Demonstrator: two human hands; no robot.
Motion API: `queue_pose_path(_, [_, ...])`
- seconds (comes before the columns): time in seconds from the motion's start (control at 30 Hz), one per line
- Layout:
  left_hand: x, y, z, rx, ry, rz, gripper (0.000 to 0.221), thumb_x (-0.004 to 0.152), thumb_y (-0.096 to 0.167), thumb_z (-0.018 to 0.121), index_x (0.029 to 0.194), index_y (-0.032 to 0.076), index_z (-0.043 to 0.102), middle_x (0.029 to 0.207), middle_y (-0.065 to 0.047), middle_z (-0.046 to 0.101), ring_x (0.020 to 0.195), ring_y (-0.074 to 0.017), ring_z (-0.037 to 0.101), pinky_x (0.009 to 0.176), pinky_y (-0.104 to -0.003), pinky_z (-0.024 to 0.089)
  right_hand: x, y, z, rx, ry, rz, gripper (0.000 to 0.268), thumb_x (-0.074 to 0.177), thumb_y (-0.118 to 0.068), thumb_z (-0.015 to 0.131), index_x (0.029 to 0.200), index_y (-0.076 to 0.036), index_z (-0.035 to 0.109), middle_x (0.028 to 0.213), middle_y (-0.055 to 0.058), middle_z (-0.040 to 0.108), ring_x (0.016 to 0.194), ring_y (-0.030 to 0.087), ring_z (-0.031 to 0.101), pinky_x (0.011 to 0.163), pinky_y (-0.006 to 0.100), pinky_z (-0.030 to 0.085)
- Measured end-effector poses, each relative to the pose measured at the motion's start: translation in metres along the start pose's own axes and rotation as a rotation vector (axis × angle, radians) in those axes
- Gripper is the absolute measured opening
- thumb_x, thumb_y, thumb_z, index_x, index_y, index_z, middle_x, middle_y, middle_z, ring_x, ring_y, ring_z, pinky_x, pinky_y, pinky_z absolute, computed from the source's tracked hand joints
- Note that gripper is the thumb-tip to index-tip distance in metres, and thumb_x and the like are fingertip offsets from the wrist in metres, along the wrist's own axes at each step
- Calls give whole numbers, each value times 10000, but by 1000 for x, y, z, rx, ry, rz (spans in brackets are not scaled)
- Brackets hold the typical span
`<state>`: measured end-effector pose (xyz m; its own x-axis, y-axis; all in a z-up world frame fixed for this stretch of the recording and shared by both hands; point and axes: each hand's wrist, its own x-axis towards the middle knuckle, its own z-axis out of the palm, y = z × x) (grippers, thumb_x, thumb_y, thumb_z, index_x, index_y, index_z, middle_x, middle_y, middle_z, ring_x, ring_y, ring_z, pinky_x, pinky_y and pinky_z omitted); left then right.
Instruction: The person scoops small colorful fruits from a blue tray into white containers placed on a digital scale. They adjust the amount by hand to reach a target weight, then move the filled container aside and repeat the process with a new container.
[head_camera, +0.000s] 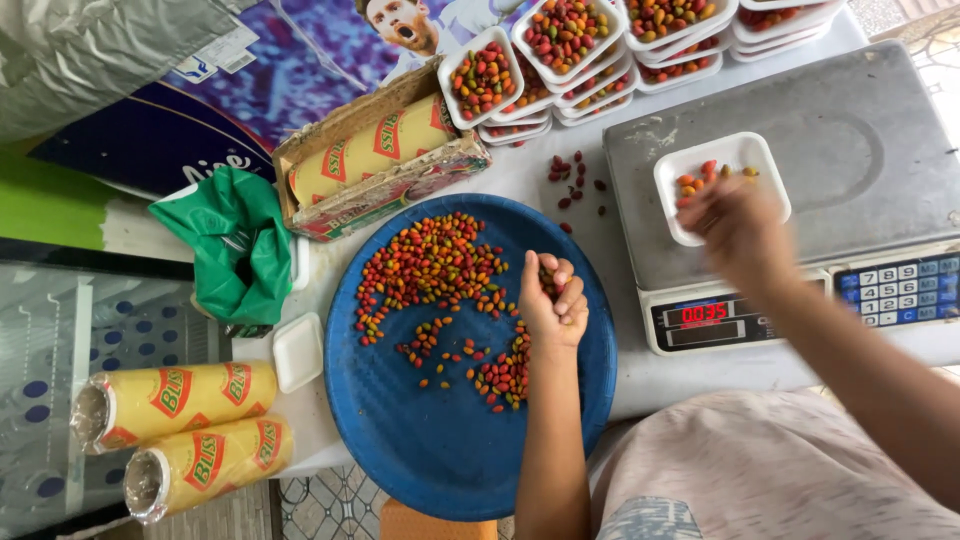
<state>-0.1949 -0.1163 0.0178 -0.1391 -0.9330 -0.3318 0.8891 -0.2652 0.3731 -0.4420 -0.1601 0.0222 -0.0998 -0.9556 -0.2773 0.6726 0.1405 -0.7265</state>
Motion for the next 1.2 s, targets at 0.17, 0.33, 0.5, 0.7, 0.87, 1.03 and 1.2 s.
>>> queue_pose_path(0.17, [-1,-32,36,342,85,370,389,1084,332,513,807,69,589,537,-92,482,289,-120,378,239,-191,269,-59,85,41,46,-95,277,338,1038,-277,476,1115,-58,722,936,116,719,881,231,707,839,370,559])
queue_pose_path(0.33, [-6,-44,48,638,52,701,383,1054,114,533,692,5,596,488,-121,453,310,-174,470,339,-230,421,-70,89,66,430,37,557,250,954,-231,603,780,-68,676,837,86,703,789,252,678,757,397,584])
queue_pose_path(0.5, [-14,-39,59,793,-190,832,529,1117,309,441,711,25,629,801,-153,711,921,-290,764,881,-357,596,-89,52,99,540,121,516,232,975,-209,643,812,-46,675,814,84,664,801,227,687,758,333,593])
queue_pose_path(0.7, [-17,-41,68,752,-257,801,715,1128,441,257,852,-5,743,969,-161,753,1057,-265,751,1136,-335,479,-114,-5,144,569,195,523,238,956,-180,684,784,-26,625,721,29,552,720,151,608,750,262,569])
queue_pose_path(0.87, [-5,-50,56,515,-294,785,709,1151,390,220,921,-67,710,966,-222,733,1004,-346,749,1108,-376,504,-97,17,113,570,232,516,235,955,-210,708,826,-14,688,699,-2,528,700,118,609,779,243,578])
queue_pose_path(1.03, [7,-41,34,351,-219,804,644,1148,374,261,912,-74,659,894,-209,676,914,-365,752,1008,-403,567,-59,44,58,310,87,549,306,996,-329,620,1063,-60,750,883,111,729,715,182,728,596,245,595])
queue_pose_path(1.2, [3,-21,22,274,-153,788,543,1140,364,313,889,-7,619,814,-183,648,715,-330,728,909,-416,611,-33,-6,46,33,18,363,146,993,-304,637,913,-185,665,695,-57,516,556,54,506,393,83,274])
